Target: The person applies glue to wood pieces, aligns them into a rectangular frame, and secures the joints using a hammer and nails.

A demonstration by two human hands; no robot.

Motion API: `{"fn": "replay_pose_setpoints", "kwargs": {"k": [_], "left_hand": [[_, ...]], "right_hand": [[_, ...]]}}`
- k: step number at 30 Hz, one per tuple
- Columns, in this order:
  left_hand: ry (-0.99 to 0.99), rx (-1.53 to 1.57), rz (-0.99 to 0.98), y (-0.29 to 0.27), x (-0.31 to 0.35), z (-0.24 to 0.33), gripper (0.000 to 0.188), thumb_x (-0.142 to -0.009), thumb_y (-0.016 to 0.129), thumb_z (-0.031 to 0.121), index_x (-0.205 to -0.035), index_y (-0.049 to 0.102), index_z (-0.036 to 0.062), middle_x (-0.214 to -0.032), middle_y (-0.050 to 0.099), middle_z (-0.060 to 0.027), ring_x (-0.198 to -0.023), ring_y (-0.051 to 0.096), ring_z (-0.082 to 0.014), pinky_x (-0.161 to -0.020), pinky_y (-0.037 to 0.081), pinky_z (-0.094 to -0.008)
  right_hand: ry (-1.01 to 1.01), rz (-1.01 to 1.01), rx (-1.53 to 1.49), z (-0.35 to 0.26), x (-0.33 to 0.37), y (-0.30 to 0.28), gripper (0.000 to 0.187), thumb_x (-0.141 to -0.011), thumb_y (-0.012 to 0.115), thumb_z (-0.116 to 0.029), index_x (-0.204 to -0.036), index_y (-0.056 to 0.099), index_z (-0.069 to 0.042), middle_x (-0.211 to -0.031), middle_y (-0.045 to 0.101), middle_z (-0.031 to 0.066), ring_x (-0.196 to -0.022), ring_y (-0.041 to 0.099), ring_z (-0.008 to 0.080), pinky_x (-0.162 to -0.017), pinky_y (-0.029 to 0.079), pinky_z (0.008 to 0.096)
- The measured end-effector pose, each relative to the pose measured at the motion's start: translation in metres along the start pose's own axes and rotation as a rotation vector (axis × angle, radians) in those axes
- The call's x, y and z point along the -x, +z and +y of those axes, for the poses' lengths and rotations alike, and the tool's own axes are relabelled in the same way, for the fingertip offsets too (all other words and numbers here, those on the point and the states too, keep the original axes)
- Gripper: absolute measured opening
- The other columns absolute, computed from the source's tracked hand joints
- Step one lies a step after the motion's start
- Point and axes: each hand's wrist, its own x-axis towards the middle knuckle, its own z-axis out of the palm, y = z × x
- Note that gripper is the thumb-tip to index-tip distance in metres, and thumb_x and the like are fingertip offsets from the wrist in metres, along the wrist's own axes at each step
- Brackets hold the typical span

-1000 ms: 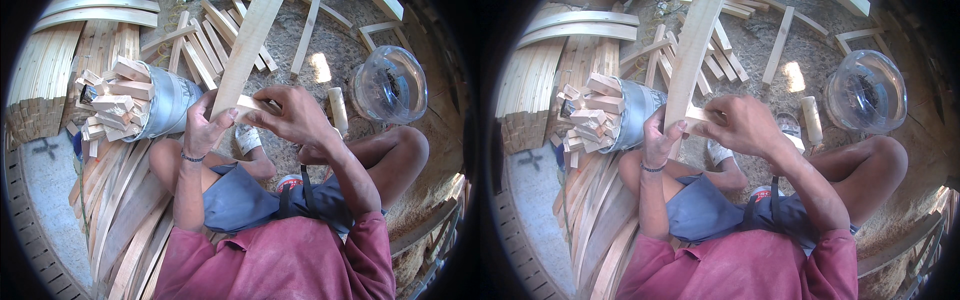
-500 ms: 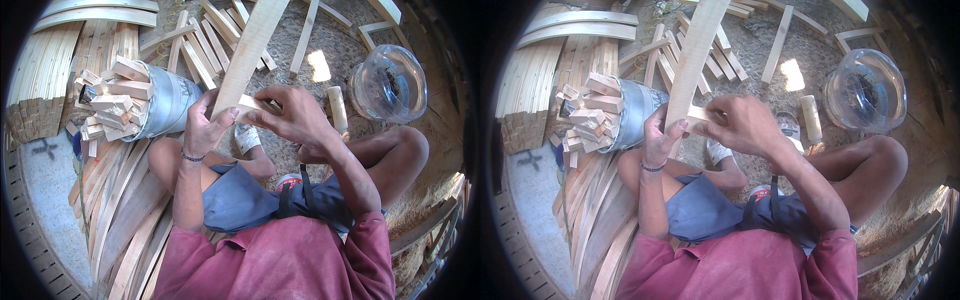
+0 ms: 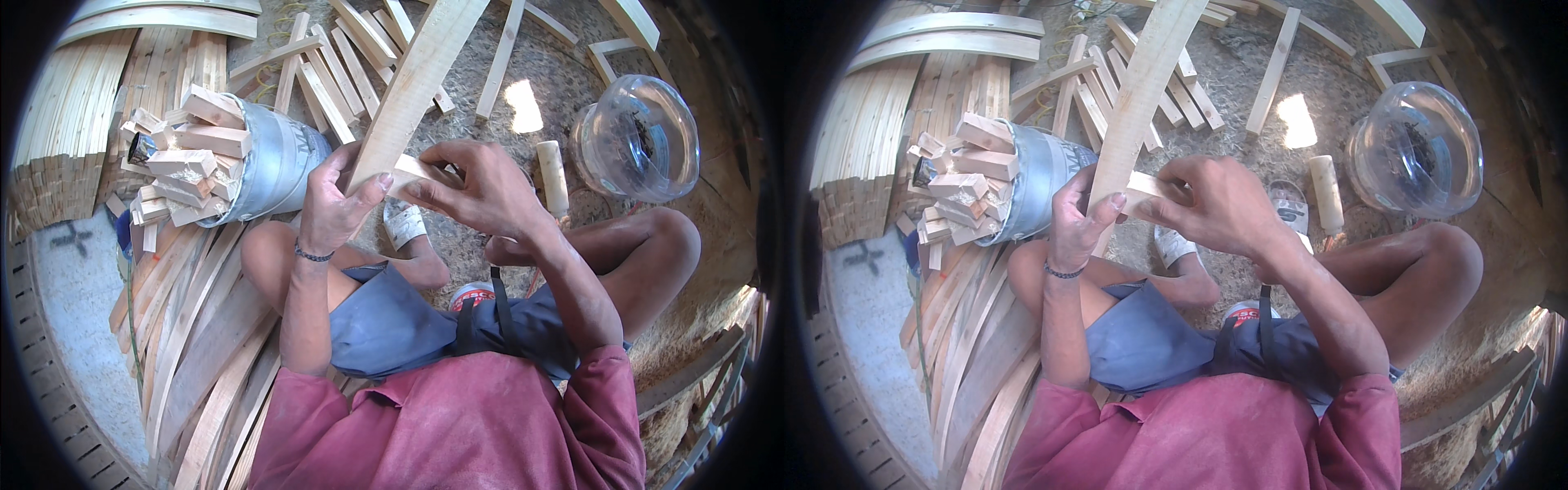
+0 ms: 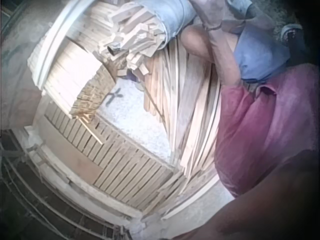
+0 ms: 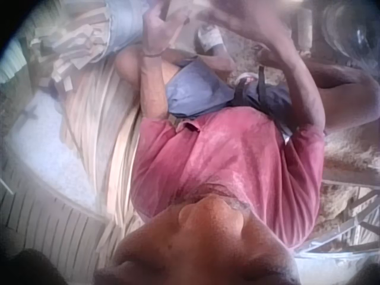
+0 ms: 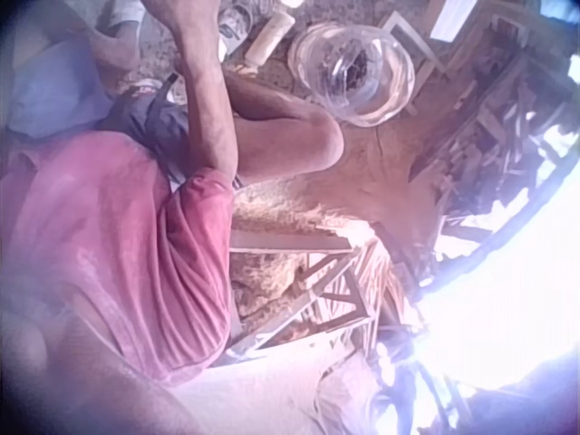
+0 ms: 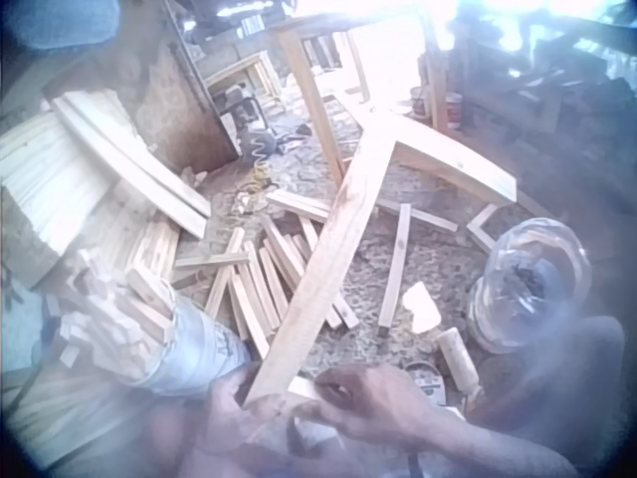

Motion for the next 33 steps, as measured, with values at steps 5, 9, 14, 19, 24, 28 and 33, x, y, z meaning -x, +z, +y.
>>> {"fn": "replay_pose_setpoints", "kwargs": {"k": [5, 9, 14, 19, 24, 28, 33], "left_hand": [[-0.01, -0.03, -0.002, -0.0015, -0.0002, 0.0026, 0.054, -0.089, 0.076, 0.021, -0.128, 0.056, -0.0107, -0.114, 0.068, -0.014, -0.103, 0.064, -0.0151, -0.089, 0.054, -0.0297], [-0.006, -0.03, -0.006, -0.0016, 0.0005, 0.0032, 0.053, -0.089, 0.076, 0.021, -0.127, 0.057, -0.0102, -0.113, 0.068, -0.0138, -0.103, 0.064, -0.0151, -0.088, 0.054, -0.0297], [-0.009, -0.007, -0.012, -0.002, 0.0011, 0.0023, 0.054, -0.089, 0.076, 0.021, -0.128, 0.057, -0.0096, -0.114, 0.068, -0.0134, -0.103, 0.064, -0.0146, -0.088, 0.054, -0.0295], [0.0, -0.018, -0.01, -0.0028, 0.0002, -0.0015, 0.055, -0.089, 0.077, 0.022, -0.129, 0.056, -0.0101, -0.114, 0.067, -0.0136, -0.103, 0.064, -0.0146, -0.089, 0.053, -0.0295], [-0.008, -0.032, -0.014, -0.0023, -0.0001, -0.0003, 0.057, -0.089, 0.077, 0.023, -0.13, 0.056, -0.0106, -0.114, 0.067, -0.0141, -0.103, 0.064, -0.0151, -0.089, 0.054, -0.0296], [-0.009, -0.047, -0.017, -0.003, -0.0008, -0.0015, 0.057, -0.089, 0.077, 0.023, -0.129, 0.056, -0.0109, -0.113, 0.067, -0.0144, -0.103, 0.064, -0.0153, -0.088, 0.054, -0.0297], [0.001, -0.074, -0.018, -0.0018, -0.0012, 0.0004, 0.056, -0.089, 0.076, 0.023, -0.129, 0.056, -0.0112, -0.114, 0.067, -0.0147, -0.103, 0.064, -0.0153, -0.089, 0.054, -0.0298]], "right_hand": [[-0.011, 0.012, -0.008, 0.0005, -0.0005, 0.001, 0.047, -0.085, 0.075, -0.05, -0.092, 0.073, -0.003, -0.07, 0.067, 0.0144, -0.066, 0.069, 0.0319, -0.062, 0.052, 0.0436], [-0.003, 0.001, -0.009, 0.0002, -0.0001, 0.0004, 0.046, -0.085, 0.075, -0.05, -0.094, 0.073, -0.004, -0.07, 0.066, 0.0141, -0.066, 0.069, 0.0319, -0.062, 0.052, 0.0435], [0.001, 0.007, -0.015, -0.0021, 0.0004, -0.0001, 0.046, -0.085, 0.075, -0.049, -0.094, 0.073, -0.004, -0.071, 0.066, 0.0138, -0.066, 0.068, 0.0309, -0.062, 0.051, 0.0433], [-0.001, 0.004, -0.011, -0.0003, 0.0002, 0.0005, 0.046, -0.085, 0.075, -0.048, -0.092, 0.072, -0.003, -0.071, 0.065, 0.0138, -0.066, 0.069, 0.0298, -0.061, 0.051, 0.043], [0.013, -0.008, -0.013, -0.0012, 0.0005, -0.0013, 0.045, -0.085, 0.074, -0.049, -0.089, 0.071, -0.004, -0.068, 0.065, 0.0139, -0.065, 0.068, 0.0301, -0.061, 0.051, 0.0428], [0.019, -0.022, -0.004, -0.0008, 0.0002, -0.002, 0.045, -0.086, 0.074, -0.049, -0.087, 0.07, -0.004, -0.068, 0.065, 0.0143, -0.066, 0.069, 0.0311, -0.062, 0.051, 0.0432], [0.026, -0.016, -0.004, 0.0016, -0.0003, 0.0004, 0.047, -0.086, 0.073, -0.05, -0.084, 0.069, -0.004, -0.069, 0.066, 0.015, -0.066, 0.069, 0.0327, -0.062, 0.051, 0.0441]]}}
